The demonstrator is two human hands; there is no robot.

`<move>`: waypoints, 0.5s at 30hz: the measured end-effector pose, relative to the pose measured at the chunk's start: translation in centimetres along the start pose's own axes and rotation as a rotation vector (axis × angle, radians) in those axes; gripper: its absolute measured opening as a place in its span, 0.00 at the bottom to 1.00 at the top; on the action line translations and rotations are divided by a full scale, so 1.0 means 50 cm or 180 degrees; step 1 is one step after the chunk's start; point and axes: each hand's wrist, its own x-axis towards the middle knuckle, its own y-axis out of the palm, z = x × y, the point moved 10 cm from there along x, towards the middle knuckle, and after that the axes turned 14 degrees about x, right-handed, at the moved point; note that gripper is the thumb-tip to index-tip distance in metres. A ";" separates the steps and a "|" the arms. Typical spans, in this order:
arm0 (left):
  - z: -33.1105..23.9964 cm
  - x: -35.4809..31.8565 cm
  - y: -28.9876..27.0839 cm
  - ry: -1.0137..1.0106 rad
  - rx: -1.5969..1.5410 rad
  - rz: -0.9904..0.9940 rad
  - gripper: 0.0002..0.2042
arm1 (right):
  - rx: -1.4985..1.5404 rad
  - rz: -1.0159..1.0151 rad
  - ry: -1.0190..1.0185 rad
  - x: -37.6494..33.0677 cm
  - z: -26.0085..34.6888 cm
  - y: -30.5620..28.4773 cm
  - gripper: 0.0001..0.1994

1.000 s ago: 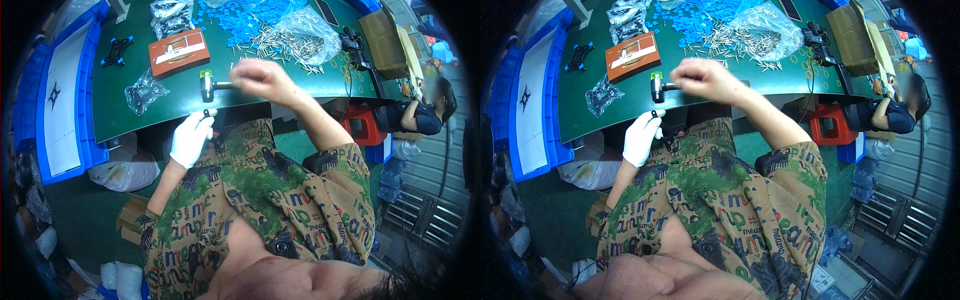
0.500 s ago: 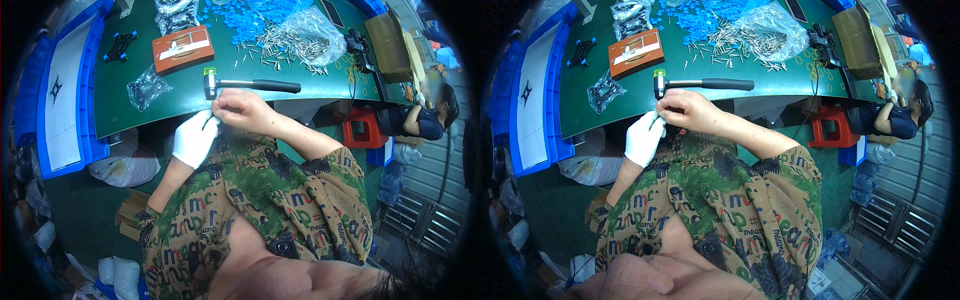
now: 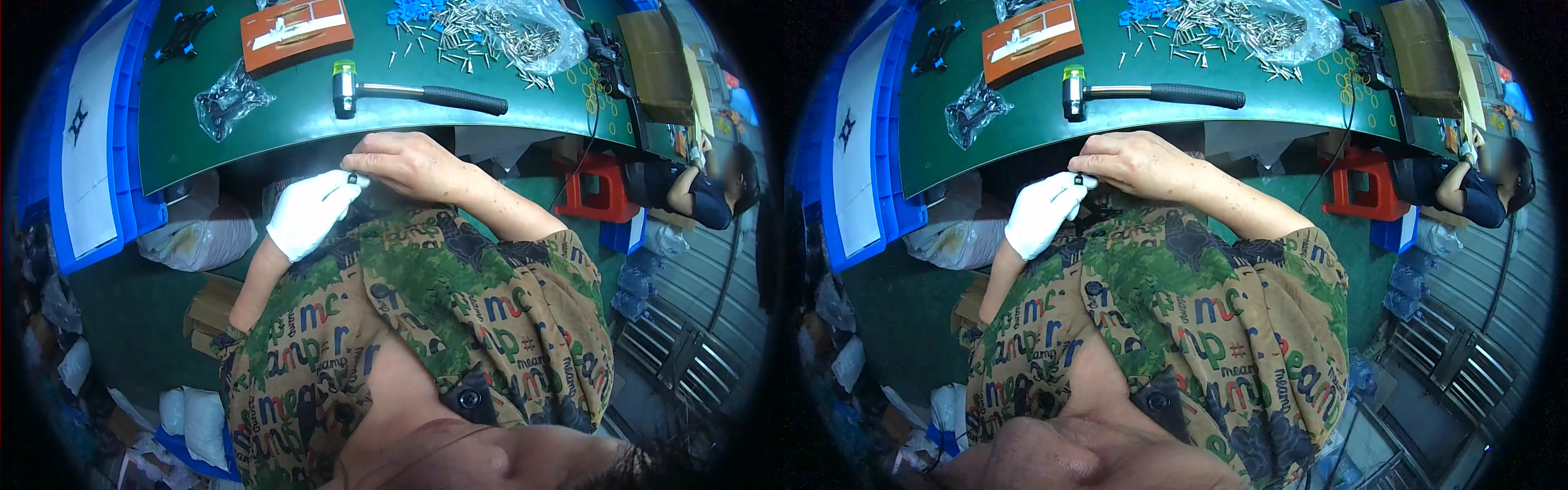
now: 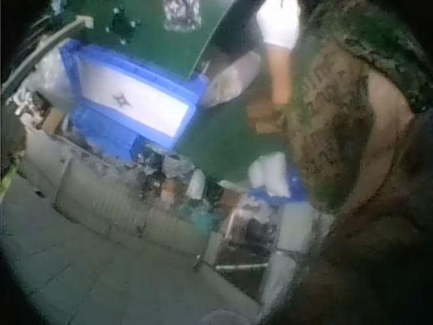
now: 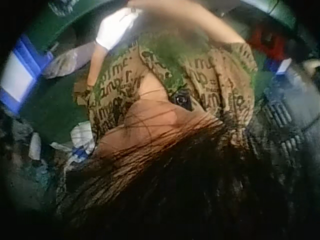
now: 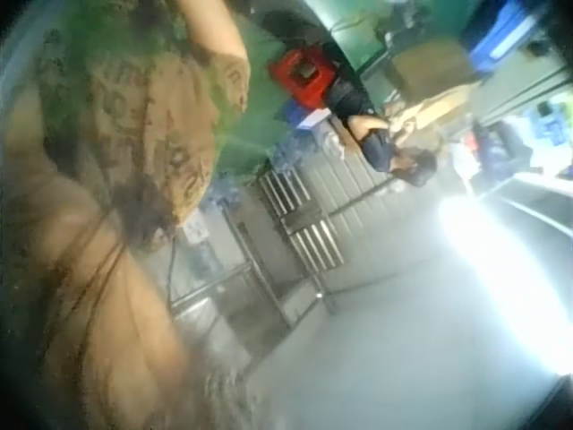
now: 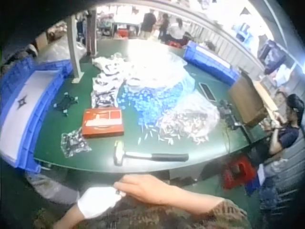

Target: The person assembles small black plastic components by inserting metal pins and blue plastic caps. They use a hammer to tap the pins into place and place the finished units into a blue bin. The process is repetitive, involving picking up parts, aligning them, and securing them with the hammer.

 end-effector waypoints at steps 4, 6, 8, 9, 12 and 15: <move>-0.013 0.000 0.004 0.0250 0.0106 0.0074 0.13 | -0.0058 -0.0089 -0.0178 -0.013 0.004 0.008 0.16; -0.008 -0.004 0.012 0.0099 -0.0018 0.0195 0.13 | -0.0081 -0.0166 -0.0311 -0.016 0.010 0.011 0.17; -0.005 -0.007 0.019 0.0020 -0.0110 0.0287 0.13 | -0.0090 -0.0238 -0.0464 -0.018 0.019 0.012 0.18; -0.003 -0.009 0.026 0.0025 -0.0146 0.0320 0.13 | -0.0093 -0.0226 -0.0465 -0.021 0.017 0.016 0.17; 0.001 -0.011 0.037 0.0173 -0.0089 0.0312 0.11 | -0.0100 -0.0248 -0.0467 -0.033 0.009 0.031 0.15; -0.010 -0.010 0.038 0.0564 0.0310 0.0167 0.09 | -0.0137 -0.0360 -0.0454 -0.041 0.004 0.036 0.15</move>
